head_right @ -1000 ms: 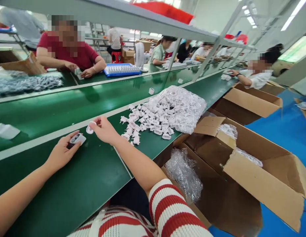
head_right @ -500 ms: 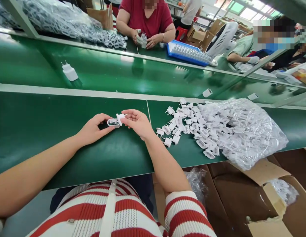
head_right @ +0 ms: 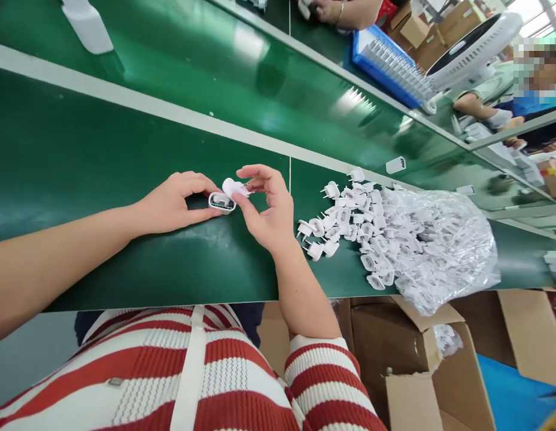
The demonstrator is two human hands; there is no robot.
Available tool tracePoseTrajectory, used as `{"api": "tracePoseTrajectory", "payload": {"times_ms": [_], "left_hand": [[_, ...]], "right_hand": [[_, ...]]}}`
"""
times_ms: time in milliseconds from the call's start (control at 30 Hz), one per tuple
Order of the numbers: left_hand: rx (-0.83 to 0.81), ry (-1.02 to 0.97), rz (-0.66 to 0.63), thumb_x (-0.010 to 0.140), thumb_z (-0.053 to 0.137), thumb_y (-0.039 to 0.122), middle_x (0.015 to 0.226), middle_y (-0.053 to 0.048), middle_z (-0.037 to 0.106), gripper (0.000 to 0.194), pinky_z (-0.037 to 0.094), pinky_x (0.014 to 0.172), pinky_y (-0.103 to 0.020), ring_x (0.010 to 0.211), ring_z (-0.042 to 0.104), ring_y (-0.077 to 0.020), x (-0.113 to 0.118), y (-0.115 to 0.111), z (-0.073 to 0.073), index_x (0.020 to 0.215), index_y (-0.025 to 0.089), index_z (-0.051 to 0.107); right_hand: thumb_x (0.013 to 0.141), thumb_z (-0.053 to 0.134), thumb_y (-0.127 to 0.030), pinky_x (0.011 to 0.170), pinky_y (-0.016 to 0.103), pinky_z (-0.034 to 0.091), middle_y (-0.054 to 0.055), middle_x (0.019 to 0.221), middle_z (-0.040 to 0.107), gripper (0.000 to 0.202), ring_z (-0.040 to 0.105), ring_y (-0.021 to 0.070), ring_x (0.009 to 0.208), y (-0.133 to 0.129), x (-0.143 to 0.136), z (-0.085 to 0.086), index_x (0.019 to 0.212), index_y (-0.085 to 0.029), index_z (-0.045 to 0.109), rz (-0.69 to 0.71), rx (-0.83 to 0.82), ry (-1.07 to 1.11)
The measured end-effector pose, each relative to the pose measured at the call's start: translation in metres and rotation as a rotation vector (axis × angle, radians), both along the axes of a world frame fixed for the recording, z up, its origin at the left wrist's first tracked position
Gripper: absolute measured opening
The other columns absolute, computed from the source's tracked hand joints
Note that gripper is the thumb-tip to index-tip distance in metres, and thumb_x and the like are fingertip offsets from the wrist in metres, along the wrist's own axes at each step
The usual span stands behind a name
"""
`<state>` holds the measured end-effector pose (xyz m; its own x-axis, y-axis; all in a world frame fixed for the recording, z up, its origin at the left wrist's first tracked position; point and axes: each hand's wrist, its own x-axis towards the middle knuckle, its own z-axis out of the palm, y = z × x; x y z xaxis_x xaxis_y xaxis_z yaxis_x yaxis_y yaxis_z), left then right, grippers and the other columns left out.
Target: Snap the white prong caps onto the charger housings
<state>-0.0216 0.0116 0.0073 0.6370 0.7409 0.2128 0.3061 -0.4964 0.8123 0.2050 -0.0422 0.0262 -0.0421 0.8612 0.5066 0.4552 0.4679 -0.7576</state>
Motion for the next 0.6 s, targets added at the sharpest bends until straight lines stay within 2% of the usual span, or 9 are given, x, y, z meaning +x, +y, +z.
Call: {"api": "tracePoseTrajectory", "payload": {"times_ms": [100,167,233,367,600], "left_hand": [[-0.007,0.002,0.003,0.091,0.073,0.055,0.111,-0.005,0.079,0.036,0.046,0.100,-0.043,0.105,0.069,-0.0263,0.000,0.000,0.000,0.107,0.023,0.078],[-0.008,0.012,0.004,0.091,0.071,0.058,0.111,-0.005,0.079,0.039,0.045,0.102,-0.043,0.106,0.069,-0.0270,0.000,0.000,0.000,0.107,0.024,0.079],[-0.005,0.024,0.007,0.091,0.070,0.060,0.112,-0.005,0.078,0.041,0.044,0.104,-0.044,0.107,0.068,-0.0277,0.000,0.001,-0.001,0.108,0.024,0.078],[-0.011,0.043,0.010,0.091,0.069,0.063,0.114,-0.005,0.077,0.044,0.043,0.107,-0.045,0.110,0.067,-0.0285,0.000,0.001,-0.002,0.109,0.025,0.078],[-0.024,0.064,0.013,0.091,0.066,0.062,0.114,-0.005,0.077,0.042,0.042,0.109,-0.046,0.111,0.068,-0.0285,0.001,0.000,0.001,0.108,0.025,0.077]], "right_hand": [[0.100,0.073,-0.036,0.088,0.036,0.063,0.003,0.107,0.079,0.019,0.075,0.0198,0.095,-0.007,-0.002,0.005,0.116,-0.027,0.069,0.001,0.024,-0.147],[0.103,0.069,-0.033,0.091,0.039,0.063,0.003,0.107,0.080,0.012,0.075,0.0210,0.096,-0.010,-0.005,0.007,0.114,-0.027,0.072,-0.001,0.047,-0.291],[0.105,0.064,-0.029,0.094,0.041,0.062,0.004,0.110,0.081,0.014,0.075,0.0224,0.100,-0.009,-0.009,0.006,0.116,-0.028,0.073,0.014,0.084,-0.391],[0.105,0.061,-0.023,0.093,0.039,0.063,0.004,0.109,0.082,0.017,0.076,0.0226,0.100,-0.006,-0.014,0.003,0.115,-0.027,0.074,0.016,0.119,-0.421],[0.103,0.062,-0.017,0.083,0.031,0.063,0.003,0.101,0.083,0.020,0.078,0.0194,0.091,-0.013,-0.023,0.002,0.108,-0.027,0.078,-0.108,0.158,-0.445]]}}
